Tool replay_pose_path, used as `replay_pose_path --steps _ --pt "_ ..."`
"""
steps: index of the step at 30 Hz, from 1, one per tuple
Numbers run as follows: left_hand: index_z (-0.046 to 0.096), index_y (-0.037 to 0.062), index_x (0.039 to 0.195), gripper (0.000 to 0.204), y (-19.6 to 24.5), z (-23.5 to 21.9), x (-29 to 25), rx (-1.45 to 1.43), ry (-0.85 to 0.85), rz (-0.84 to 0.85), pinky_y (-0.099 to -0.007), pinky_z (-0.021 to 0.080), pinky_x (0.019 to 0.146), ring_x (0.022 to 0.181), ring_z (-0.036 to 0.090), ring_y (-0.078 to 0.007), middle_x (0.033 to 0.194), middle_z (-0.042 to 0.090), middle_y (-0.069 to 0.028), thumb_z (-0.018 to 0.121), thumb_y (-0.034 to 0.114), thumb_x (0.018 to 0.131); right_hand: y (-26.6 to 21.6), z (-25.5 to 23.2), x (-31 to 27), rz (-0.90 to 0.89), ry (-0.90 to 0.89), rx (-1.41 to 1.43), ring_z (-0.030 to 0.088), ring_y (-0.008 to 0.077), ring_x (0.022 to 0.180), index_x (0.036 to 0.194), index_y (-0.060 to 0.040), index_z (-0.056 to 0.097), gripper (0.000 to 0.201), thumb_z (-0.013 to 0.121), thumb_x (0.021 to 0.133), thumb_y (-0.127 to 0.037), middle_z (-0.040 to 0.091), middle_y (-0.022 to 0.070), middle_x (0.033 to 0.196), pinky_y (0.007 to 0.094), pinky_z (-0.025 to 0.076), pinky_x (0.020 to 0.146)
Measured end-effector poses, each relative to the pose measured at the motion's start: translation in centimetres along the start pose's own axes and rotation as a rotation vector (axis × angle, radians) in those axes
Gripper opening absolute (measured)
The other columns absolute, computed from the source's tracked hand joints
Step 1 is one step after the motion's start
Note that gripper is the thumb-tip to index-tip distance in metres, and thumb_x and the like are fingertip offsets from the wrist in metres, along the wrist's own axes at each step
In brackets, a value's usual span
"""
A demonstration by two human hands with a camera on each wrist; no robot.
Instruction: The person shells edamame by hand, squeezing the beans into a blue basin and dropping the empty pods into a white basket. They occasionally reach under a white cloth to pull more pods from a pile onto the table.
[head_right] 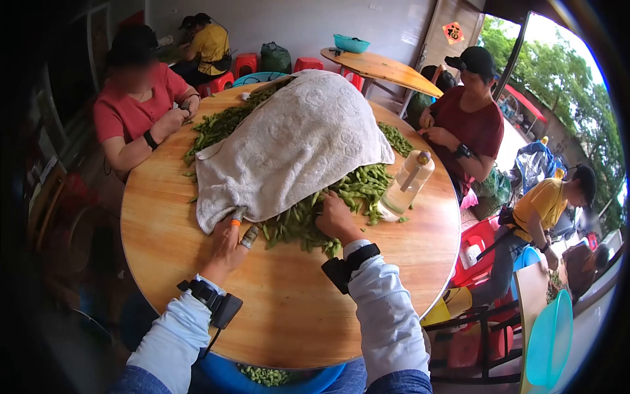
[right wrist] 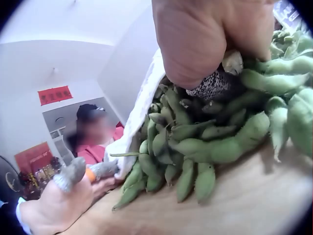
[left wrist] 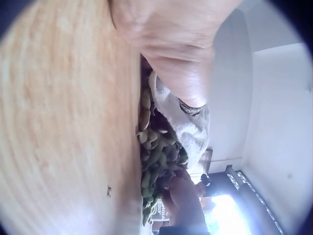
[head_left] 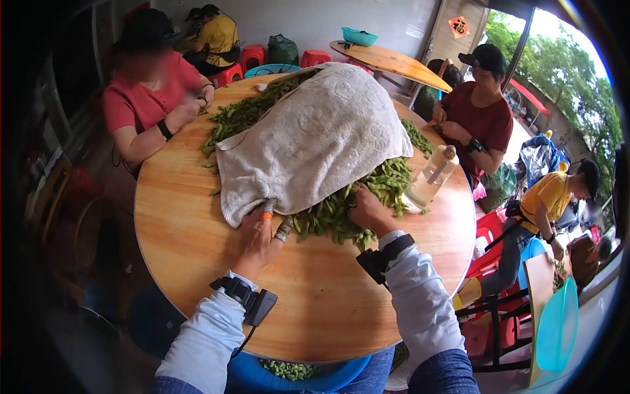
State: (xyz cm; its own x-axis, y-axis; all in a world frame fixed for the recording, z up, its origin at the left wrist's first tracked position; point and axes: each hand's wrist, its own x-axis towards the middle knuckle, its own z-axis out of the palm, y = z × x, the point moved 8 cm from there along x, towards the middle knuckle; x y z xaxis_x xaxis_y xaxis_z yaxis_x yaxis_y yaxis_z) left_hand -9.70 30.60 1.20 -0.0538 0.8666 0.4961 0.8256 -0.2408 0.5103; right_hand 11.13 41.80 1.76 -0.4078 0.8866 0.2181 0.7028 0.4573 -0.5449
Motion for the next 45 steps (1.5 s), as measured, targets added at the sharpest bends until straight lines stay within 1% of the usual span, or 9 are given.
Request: replay_pose_path --steps 3,10,13,17,27,30,35,37,45 --pt "0.041 -0.0006 0.115 0.055 0.4 -0.3 -0.2 0.028 0.022 0.028 -0.0388 0.028 0.087 0.103 0.043 -0.0282 0.111 0.049 -0.0155 0.054 0.035 0.075 -2.4 2.6 -1.5 -0.212 -0.176 -0.156 0.042 0.0364 0.103 0.105 0.0014 0.048 0.046 0.048 0.059 -0.003 0.048 0.0229 0.108 0.0367 0.035 0.091" --pt "0.045 0.0024 0.112 0.047 0.1 -0.6 -0.4 0.003 0.067 -0.001 -0.0385 0.028 0.088 0.1 0.045 -0.0283 0.107 0.051 -0.0131 0.054 0.027 0.072 -7.5 -0.8 -5.3 -0.171 -0.077 0.165 0.052 0.0322 0.09 0.102 -0.0043 0.055 0.046 0.048 0.058 0.007 0.051 0.0184 0.101 0.033 0.046 0.073" --pt "0.047 0.0032 0.11 0.045 0.0 -0.8 -0.5 -0.01 0.073 -0.023 -0.0376 0.03 0.086 0.098 0.047 -0.0283 0.104 0.052 -0.0133 0.055 0.025 0.071 -1.9 -5.7 -3.3 -0.061 0.437 -0.167 0.051 0.0341 0.086 0.092 -0.0009 0.054 0.033 0.053 0.059 0.003 0.052 0.0185 0.094 0.038 0.043 0.073" --pt "0.047 0.0036 0.109 0.044 -0.5 -0.6 -0.4 -0.005 0.112 0.005 -0.0376 0.03 0.085 0.096 0.048 -0.0278 0.101 0.053 -0.0134 0.055 0.026 0.072 5.7 -4.0 0.1 0.154 0.295 0.023 0.049 0.0364 0.091 0.093 -0.001 0.053 0.032 0.051 0.061 -0.001 0.052 0.0199 0.091 0.0403 0.041 0.078" --pt "0.048 0.0007 0.106 0.044 -0.2 -1.1 -0.5 -0.017 0.122 -0.024 -0.0377 0.028 0.089 0.097 0.047 -0.0297 0.1 0.054 -0.0139 0.053 0.03 0.074 -9.0 3.0 -4.0 -0.267 -0.191 0.084 0.052 0.0365 0.09 0.107 -0.0042 0.051 0.047 0.049 0.06 0.001 0.055 0.0203 0.096 0.0385 0.043 0.076" --pt "0.049 0.0001 0.106 0.044 -0.4 -1.1 -0.3 -0.058 0.094 -0.054 -0.0365 0.029 0.089 0.097 0.047 -0.0299 0.099 0.054 -0.0149 0.053 0.031 0.074 -8.4 2.1 -4.9 -0.239 -0.326 0.161 0.055 0.0252 0.087 0.109 -0.0041 0.051 0.051 0.046 0.059 0.007 0.057 0.0142 0.092 0.0318 0.044 0.074" --pt "0.047 -0.0014 0.109 0.043 0.0 -1.4 -0.3 -0.063 0.085 -0.011 -0.0387 0.033 0.085 0.091 0.047 -0.0363 0.099 0.054 -0.0204 0.051 0.026 0.075 1.2 -6.5 -0.6 0.045 0.344 -0.101 0.054 0.0384 0.077 0.088 0.0002 0.054 0.027 0.048 0.061 -0.001 0.057 0.022 0.079 0.0406 0.043 0.068" --pt "0.047 -0.0016 0.11 0.044 0.0 -1.3 -0.3 -0.051 0.091 -0.005 -0.0389 0.033 0.085 0.092 0.047 -0.0358 0.1 0.054 -0.0199 0.051 0.026 0.075 4.9 -7.0 0.8 0.238 0.325 -0.045 0.055 0.0371 0.079 0.088 0.0012 0.053 0.026 0.051 0.062 -0.004 0.057 0.0212 0.079 0.0403 0.043 0.068" --pt "0.046 -0.0019 0.11 0.045 -0.1 -1.5 -0.5 -0.039 0.106 -0.057 -0.0387 0.033 0.086 0.095 0.047 -0.035 0.104 0.052 -0.0201 0.052 0.027 0.075 -2.0 1.8 0.3 -0.172 0.044 0.019 0.052 0.0368 0.086 0.093 -0.0007 0.053 0.033 0.049 0.06 0.0 0.055 0.0195 0.09 0.0402 0.042 0.073"
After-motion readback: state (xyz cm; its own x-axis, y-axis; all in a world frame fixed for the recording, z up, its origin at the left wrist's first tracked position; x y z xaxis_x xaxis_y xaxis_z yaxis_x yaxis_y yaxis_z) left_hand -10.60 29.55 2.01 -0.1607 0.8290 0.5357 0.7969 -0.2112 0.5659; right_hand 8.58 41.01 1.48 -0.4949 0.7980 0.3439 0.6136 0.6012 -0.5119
